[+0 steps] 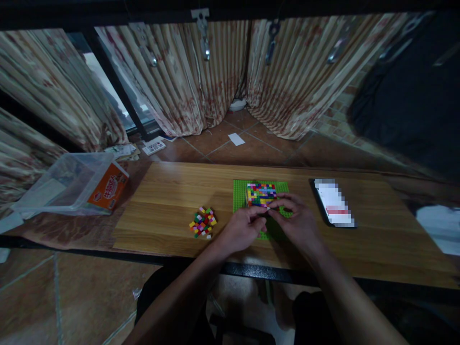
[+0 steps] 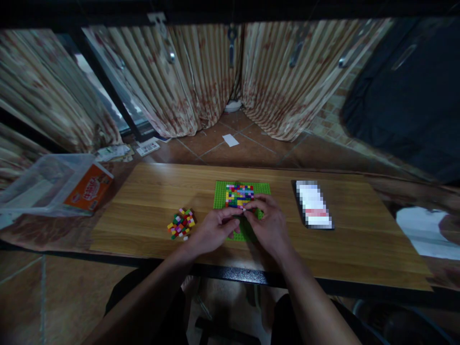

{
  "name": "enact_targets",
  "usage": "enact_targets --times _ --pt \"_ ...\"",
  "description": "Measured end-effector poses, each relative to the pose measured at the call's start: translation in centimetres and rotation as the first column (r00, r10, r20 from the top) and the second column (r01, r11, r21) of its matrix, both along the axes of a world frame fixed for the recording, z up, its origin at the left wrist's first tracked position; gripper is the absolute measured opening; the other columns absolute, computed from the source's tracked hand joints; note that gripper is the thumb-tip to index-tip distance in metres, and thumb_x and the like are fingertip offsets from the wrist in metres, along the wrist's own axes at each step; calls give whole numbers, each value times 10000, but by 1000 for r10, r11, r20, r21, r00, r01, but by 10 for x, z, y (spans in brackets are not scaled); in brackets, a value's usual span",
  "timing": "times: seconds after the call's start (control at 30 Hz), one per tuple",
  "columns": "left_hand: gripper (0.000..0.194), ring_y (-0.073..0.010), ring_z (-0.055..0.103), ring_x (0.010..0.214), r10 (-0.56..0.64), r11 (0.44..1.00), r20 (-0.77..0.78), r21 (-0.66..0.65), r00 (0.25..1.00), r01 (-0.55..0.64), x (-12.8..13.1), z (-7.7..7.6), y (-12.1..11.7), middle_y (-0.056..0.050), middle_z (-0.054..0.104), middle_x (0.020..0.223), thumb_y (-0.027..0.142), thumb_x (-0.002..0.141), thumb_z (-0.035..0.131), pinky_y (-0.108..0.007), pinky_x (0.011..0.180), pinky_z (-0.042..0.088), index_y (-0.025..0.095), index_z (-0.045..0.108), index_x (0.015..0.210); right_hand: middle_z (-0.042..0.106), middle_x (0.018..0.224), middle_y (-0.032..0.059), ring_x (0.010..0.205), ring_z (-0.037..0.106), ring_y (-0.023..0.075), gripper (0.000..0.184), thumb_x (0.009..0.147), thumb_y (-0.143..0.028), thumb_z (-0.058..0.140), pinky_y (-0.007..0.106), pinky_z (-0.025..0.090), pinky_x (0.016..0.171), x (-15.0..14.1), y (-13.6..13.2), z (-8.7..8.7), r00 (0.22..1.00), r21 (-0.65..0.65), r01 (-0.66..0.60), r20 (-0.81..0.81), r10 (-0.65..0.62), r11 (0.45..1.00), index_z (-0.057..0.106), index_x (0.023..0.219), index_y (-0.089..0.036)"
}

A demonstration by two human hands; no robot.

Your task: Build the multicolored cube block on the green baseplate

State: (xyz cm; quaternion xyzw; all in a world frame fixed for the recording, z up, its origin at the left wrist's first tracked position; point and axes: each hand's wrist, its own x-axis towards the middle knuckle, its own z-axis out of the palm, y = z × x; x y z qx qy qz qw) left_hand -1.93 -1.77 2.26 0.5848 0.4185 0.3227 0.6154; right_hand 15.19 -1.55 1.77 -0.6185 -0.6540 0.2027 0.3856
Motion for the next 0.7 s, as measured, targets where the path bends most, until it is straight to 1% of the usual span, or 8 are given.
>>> enact_targets --times 0.1,0.23,0.33,0.4,0.53,0.7 --pt "308 -115 568 618 15 1000 -16 23 1000 -15 0 -1 0 2 620 678 198 856 523 -242 629 469 130 663 1121 643 1079 64 1001 629 232 137 765 -353 663 422 484 895 0 0 1 1000 -33 15 -24 -15 999 731 806 -242" --pt "310 -119 569 617 25 999 -11 43 1000 -25 1 -3 0 6 624 673 194 851 523 -248 637 473 142 666 1120 669 1085 67 986 638 233 167 779 -380 647 378 512 790 1 0 -1 995 -73 20 -93 -27 997 727 833 -243" --pt "287 -119 571 618 27 998 -12 53 1000 -26 1 -2 -1 -2 636 690 196 852 527 -244 630 473 141 675 1091 699 997 65 912 655 225 189 779 -400 648 350 515 730 1 2 -2 986 -98 39 -156 -54 994 712 834 -231" --pt "288 -119 570 614 27 998 -13 49 1000 -27 1 -1 -1 -6 640 696 202 853 528 -242 622 471 135 673 1093 705 967 63 880 659 221 200 762 -405 661 345 512 723 0 3 -2 982 -118 45 -180 -66 992 706 838 -224" --pt "304 -116 566 606 27 999 -12 39 1000 -26 2 -3 0 -12 649 721 196 839 531 -237 606 463 127 672 1100 703 954 64 889 656 232 199 735 -399 673 357 502 737 -2 4 2 979 -165 52 -184 -82 985 707 822 -222" --pt "300 -121 579 620 23 999 -20 50 1000 -22 3 -6 1 -15 658 730 201 831 545 -235 605 464 131 675 1093 708 951 62 904 655 232 192 733 -396 678 368 499 771 -1 4 0 973 -150 39 -220 -72 988 708 808 -223"
